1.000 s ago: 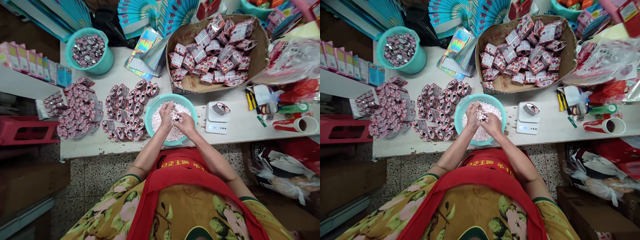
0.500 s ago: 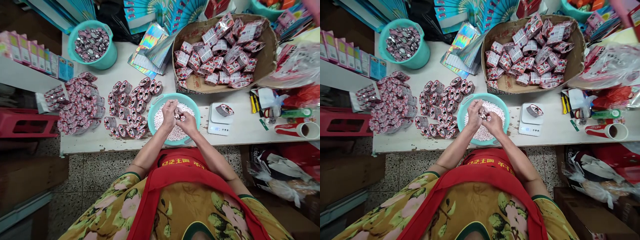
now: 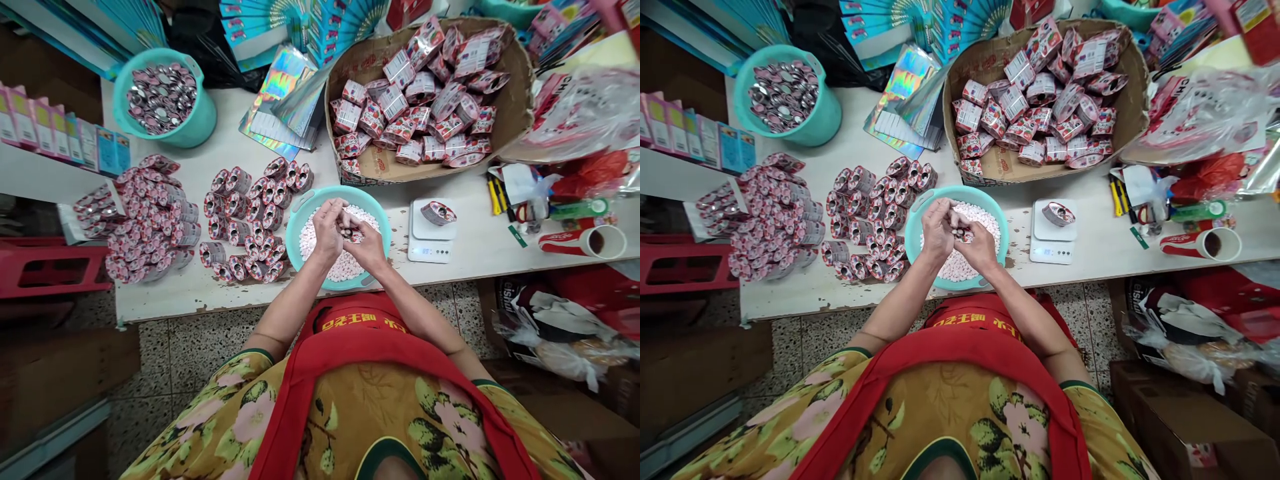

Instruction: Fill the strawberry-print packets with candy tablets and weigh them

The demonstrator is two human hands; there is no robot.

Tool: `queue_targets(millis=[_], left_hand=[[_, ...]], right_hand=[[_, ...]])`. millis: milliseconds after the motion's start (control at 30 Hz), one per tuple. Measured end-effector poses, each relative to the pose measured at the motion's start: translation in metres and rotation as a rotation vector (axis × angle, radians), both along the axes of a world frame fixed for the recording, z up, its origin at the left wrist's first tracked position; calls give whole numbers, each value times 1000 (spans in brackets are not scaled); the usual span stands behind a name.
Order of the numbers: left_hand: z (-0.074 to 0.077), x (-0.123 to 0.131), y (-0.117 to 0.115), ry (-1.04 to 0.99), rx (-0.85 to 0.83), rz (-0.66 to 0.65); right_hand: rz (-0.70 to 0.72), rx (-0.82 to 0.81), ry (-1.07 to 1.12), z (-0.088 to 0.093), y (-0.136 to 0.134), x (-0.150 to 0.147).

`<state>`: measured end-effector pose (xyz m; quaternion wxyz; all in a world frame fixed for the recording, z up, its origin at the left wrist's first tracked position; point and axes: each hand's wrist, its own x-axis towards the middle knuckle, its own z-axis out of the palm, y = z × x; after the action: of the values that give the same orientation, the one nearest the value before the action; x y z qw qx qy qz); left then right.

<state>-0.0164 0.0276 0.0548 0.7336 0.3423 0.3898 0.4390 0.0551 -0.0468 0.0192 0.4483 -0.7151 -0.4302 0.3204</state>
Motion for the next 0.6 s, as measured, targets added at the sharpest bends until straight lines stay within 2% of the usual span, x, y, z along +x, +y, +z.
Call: queue_targets(millis=[167, 267, 333, 433, 500, 533, 600], left_hand=[[13, 5, -9, -48, 67, 4], [20, 9, -12, -31, 112, 5], [18, 9, -9, 16, 134, 48], [0, 2, 1, 155, 161, 188], [-21, -9, 7, 329, 165, 191], [-33, -15, 9, 447, 163, 126], [-56, -27, 8, 731, 166, -105]], right_hand=[[-2, 86, 86, 6, -4, 5], [5, 141, 143, 0, -1, 10], [-7, 140, 228, -8, 0, 15], [2, 89, 378, -18, -11, 27], [40, 59, 443, -20, -29, 40], [48, 53, 450, -21, -41, 48], [23, 48, 410, -20, -70, 67]])
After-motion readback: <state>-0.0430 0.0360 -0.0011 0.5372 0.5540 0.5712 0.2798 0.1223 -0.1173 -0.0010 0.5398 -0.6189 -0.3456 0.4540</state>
